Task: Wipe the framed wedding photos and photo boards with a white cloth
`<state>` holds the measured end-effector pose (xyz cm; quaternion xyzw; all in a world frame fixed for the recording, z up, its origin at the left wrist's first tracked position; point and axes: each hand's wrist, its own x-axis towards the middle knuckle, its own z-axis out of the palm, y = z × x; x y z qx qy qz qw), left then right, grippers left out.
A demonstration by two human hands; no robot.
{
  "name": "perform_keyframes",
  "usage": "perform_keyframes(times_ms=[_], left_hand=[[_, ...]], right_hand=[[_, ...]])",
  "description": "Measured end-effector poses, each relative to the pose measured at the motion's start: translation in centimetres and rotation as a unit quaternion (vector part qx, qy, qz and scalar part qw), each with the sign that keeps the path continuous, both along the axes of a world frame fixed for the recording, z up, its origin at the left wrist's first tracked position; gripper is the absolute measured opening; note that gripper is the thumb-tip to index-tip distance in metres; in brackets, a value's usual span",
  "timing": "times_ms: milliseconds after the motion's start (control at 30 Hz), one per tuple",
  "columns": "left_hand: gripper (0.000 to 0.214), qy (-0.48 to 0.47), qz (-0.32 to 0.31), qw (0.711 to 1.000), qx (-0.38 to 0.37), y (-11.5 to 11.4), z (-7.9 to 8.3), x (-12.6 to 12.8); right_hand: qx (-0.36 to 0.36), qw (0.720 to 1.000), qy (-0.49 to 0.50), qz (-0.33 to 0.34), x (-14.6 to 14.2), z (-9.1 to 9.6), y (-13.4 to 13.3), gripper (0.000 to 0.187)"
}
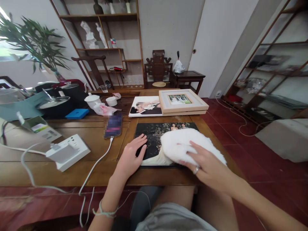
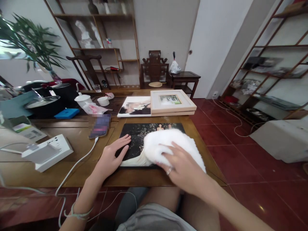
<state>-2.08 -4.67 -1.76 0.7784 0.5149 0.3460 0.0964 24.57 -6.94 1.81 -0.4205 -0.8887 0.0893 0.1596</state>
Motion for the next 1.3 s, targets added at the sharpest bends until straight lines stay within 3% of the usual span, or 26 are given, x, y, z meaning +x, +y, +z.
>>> perform_keyframes(times_ms=[100,200,433,567,667,800,1100,1200,1300], left_hand=[[0.030,0.000,0.006,1.000,0.009,0.0,0.0,0.1],[0.029,-0.001,0.006,1.000,0.014,-0.1,0.1,0.2],[0.028,0.005,0.004,1.000,0.020,-0.1,0.2,0.3],[0.028,0.014,0.008,1.000,0.023,-0.1,0.3,0.2],[0.028,0.018,0.015,0.999,0.023,-0.1,0.4,0.2],[0.027,0.008,0.007,1.000,0.025,-0.1,0.3,0.1],[0.025,-0.018,0.003,1.000,0.022,0.0,0.1,0.2],[0.024,-0.018,0.003,0.999,0.028,0.1,0.1,0.2],[0.023,-0.018,0.003,0.999,0.032,0.0,0.0,0.3]], right_hand=[[0.016,0.996,0.000,-0.087,1.7,-0.5,2.0,0.035],[0.006,0.993,0.016,-0.113,1.5,-0.3,4.2,0.037],[0.024,0.998,0.045,-0.022,-5.4,0.9,8.2,0.029],[0.028,0.998,0.036,0.039,-9.9,1.0,9.2,0.035],[0.039,0.996,0.040,0.065,-11.3,0.9,9.2,0.037],[0.022,0.997,0.049,0.061,-9.1,0.4,9.0,0.041],[-0.011,0.992,0.069,-0.109,2.1,-0.6,9.9,0.049],[-0.012,0.995,0.040,-0.094,3.4,-0.6,9.4,0.046],[-0.010,0.998,-0.008,-0.059,3.2,-0.5,6.7,0.039]])
